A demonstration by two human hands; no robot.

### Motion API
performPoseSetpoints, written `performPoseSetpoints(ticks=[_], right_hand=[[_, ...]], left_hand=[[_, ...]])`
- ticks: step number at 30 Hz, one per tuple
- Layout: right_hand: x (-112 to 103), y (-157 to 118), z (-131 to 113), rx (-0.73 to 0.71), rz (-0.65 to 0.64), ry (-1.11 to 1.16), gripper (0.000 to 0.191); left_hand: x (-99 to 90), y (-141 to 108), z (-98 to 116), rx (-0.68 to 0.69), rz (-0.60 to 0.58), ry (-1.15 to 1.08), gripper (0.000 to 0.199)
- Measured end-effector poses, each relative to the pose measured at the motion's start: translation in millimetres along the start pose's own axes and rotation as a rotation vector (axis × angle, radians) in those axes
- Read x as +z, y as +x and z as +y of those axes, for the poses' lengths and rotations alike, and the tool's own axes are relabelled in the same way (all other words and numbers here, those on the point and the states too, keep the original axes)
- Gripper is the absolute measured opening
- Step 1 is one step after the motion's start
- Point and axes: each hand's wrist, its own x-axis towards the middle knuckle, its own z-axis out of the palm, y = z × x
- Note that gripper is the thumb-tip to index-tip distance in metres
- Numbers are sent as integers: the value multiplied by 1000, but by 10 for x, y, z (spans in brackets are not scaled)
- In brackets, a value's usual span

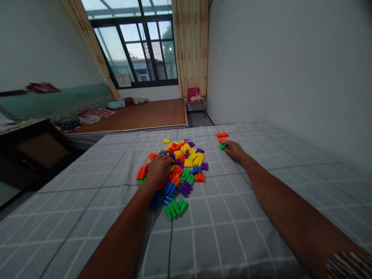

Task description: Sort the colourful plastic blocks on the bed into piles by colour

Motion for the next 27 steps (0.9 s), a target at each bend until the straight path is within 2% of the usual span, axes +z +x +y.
performPoseSetpoints(ticks=[6,13,20,25,27], right_hand=[[38,1,8,-12,-2,118,38],[45,4,-9,4,53,25,38],[5,4,-45,-35,44,72,41],[-90,55,-151,-24,223,140,43],[-129,69,-283,7,224,194,37]], left_hand=[[8,-2,-7,1,-4,1,32],[-13,-4,12,-7,-13,-10,30],[-13,-6,20,1,-3,-2,32],[-42,6,-25,-21,-5,29,34],[-55,4,-71,-74,-12,44,35]])
